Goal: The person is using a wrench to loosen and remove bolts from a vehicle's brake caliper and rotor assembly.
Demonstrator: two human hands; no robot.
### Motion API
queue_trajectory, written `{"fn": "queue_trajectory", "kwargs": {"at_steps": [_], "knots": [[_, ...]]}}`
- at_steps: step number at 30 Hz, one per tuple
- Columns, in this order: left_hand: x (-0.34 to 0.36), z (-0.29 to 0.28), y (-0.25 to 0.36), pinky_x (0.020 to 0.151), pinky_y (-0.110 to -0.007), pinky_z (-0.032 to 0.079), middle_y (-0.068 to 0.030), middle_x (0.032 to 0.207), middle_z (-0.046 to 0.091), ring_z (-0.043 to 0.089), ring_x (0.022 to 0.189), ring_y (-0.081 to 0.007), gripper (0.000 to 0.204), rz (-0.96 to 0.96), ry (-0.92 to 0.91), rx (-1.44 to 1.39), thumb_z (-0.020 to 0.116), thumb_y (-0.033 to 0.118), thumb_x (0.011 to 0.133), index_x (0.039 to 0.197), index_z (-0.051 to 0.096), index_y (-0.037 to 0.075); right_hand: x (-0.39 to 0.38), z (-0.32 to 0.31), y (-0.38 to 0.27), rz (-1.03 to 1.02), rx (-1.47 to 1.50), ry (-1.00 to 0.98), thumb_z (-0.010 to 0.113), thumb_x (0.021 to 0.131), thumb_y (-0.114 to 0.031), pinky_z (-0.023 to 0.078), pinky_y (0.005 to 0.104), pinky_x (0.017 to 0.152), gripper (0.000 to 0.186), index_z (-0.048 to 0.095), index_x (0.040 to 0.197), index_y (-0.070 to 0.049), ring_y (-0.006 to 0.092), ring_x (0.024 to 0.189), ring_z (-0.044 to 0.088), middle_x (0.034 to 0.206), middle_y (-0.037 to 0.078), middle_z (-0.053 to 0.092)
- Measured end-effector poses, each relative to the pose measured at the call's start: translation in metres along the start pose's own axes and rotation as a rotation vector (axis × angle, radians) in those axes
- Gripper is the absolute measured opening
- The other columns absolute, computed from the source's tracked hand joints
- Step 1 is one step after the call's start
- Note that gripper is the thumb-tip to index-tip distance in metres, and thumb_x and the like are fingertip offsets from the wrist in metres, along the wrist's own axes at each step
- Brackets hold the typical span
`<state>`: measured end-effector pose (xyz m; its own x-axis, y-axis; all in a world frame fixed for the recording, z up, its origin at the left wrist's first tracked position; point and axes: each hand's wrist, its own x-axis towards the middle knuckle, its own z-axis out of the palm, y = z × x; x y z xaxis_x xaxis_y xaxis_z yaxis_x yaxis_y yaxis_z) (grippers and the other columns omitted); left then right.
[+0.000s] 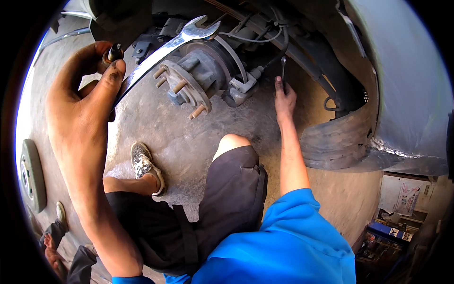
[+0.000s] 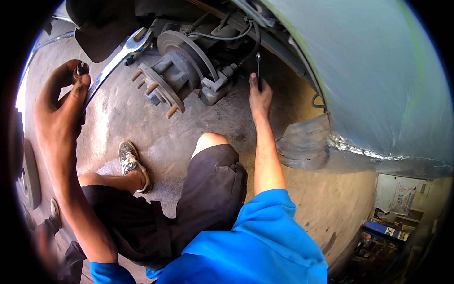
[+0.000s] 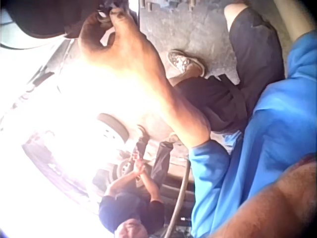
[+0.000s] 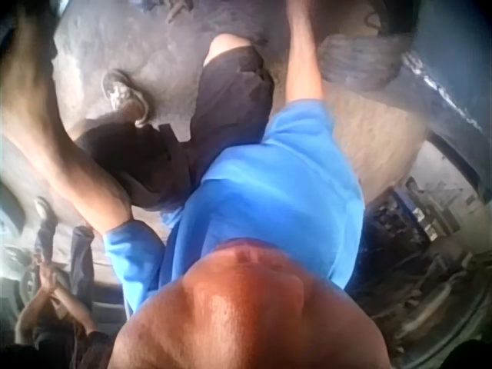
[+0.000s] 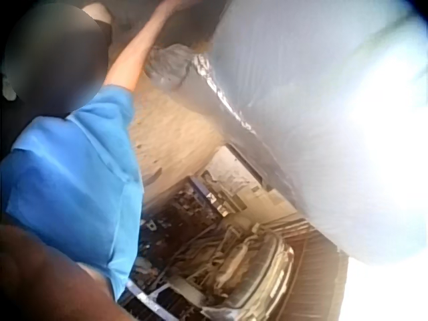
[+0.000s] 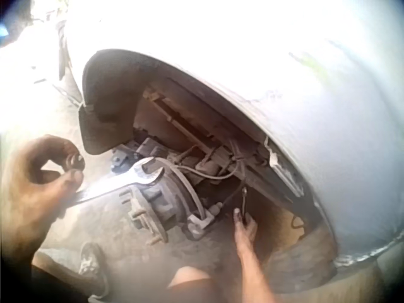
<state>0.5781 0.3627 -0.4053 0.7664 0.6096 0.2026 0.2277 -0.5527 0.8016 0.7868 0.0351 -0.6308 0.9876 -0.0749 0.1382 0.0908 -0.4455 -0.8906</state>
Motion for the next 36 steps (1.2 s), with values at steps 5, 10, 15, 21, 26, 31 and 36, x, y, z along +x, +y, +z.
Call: {"fn": "queue_trajectory", "kwargs": {"at_steps": [5, 10, 15, 21, 26, 31, 36], "knots": [[0.000, 0.005, -0.006, 0.051, -0.018, 0.036, -0.0020, 0.082, 0.063, 0.049, 0.061, -0.0032, 0.041, -0.005, -0.028, 0.003, 0.071, 0.024, 0.086, 0.116, 0.061, -0.002, -0.017, -0.019, -0.003, 0.025, -0.448, -0.062, 0.053, 0.092, -0.050, 0.046, 0.0388, 0.069, 0.048, 0.065, 0.092, -0.003, 0.0325, 0.074, 0.063, 0.076, 0.017, 0.064], [0.002, 0.010, -0.010, 0.050, -0.017, 0.037, -0.0014, 0.085, 0.063, 0.051, 0.063, -0.0032, 0.038, -0.004, -0.053, -0.027, 0.071, 0.022, 0.086, 0.115, 0.061, -0.001, -0.019, -0.030, -0.022, -0.020, -0.574, -0.119, 0.051, 0.093, -0.046, 0.046, 0.0468, 0.069, 0.043, 0.064, 0.092, -0.004, 0.0435, 0.083, 0.060, 0.081, 0.021, 0.064], [0.002, 0.015, -0.011, 0.051, -0.017, 0.039, -0.0010, 0.088, 0.063, 0.053, 0.067, -0.0035, 0.033, -0.022, -0.088, -0.062, 0.070, 0.017, 0.087, 0.114, 0.062, 0.000, -0.020, -0.034, -0.040, -0.061, -0.681, -0.168, 0.051, 0.093, -0.043, 0.045, 0.0508, 0.068, 0.040, 0.064, 0.093, -0.005, 0.0457, 0.086, 0.058, 0.081, 0.023, 0.063], [-0.002, 0.017, -0.007, 0.051, -0.017, 0.039, -0.0014, 0.089, 0.064, 0.053, 0.065, -0.0033, 0.033, -0.022, -0.107, -0.062, 0.070, 0.016, 0.087, 0.114, 0.062, 0.001, -0.006, -0.034, -0.051, -0.180, -0.794, -0.162, 0.050, 0.094, -0.045, 0.046, 0.0521, 0.072, 0.040, 0.065, 0.096, -0.008, 0.0453, 0.087, 0.059, 0.084, 0.022, 0.064], [-0.004, 0.016, -0.005, 0.051, -0.017, 0.040, -0.0027, 0.088, 0.065, 0.054, 0.064, -0.0036, 0.033, -0.014, -0.089, -0.041, 0.070, 0.016, 0.087, 0.115, 0.062, 0.001, -0.008, -0.031, -0.075, 0.043, -0.760, -0.251, 0.052, 0.092, -0.045, 0.045, 0.0520, 0.078, 0.041, 0.066, 0.093, -0.006, 0.0434, 0.093, 0.060, 0.092, 0.022, 0.066], [-0.006, 0.011, -0.002, 0.051, -0.018, 0.040, -0.0025, 0.086, 0.065, 0.055, 0.065, -0.0031, 0.033, -0.005, -0.081, -0.050, 0.070, 0.015, 0.086, 0.115, 0.062, 0.000, -0.005, -0.029, -0.072, 0.116, -0.806, -0.285, 0.049, 0.093, -0.048, 0.046, 0.0510, 0.082, 0.046, 0.067, 0.097, -0.006, 0.0439, 0.099, 0.059, 0.097, 0.024, 0.065], [-0.009, 0.003, -0.001, 0.049, -0.017, 0.038, -0.0010, 0.083, 0.065, 0.054, 0.062, -0.0024, 0.031, -0.049, -0.093, -0.132, 0.070, 0.013, 0.086, 0.113, 0.062, 0.000, -0.003, -0.041, -0.070, 0.196, -0.781, -0.377, 0.048, 0.093, -0.048, 0.046, 0.0499, 0.086, 0.050, 0.067, 0.100, -0.003, 0.0447, 0.101, 0.059, 0.101, 0.025, 0.064]]}}
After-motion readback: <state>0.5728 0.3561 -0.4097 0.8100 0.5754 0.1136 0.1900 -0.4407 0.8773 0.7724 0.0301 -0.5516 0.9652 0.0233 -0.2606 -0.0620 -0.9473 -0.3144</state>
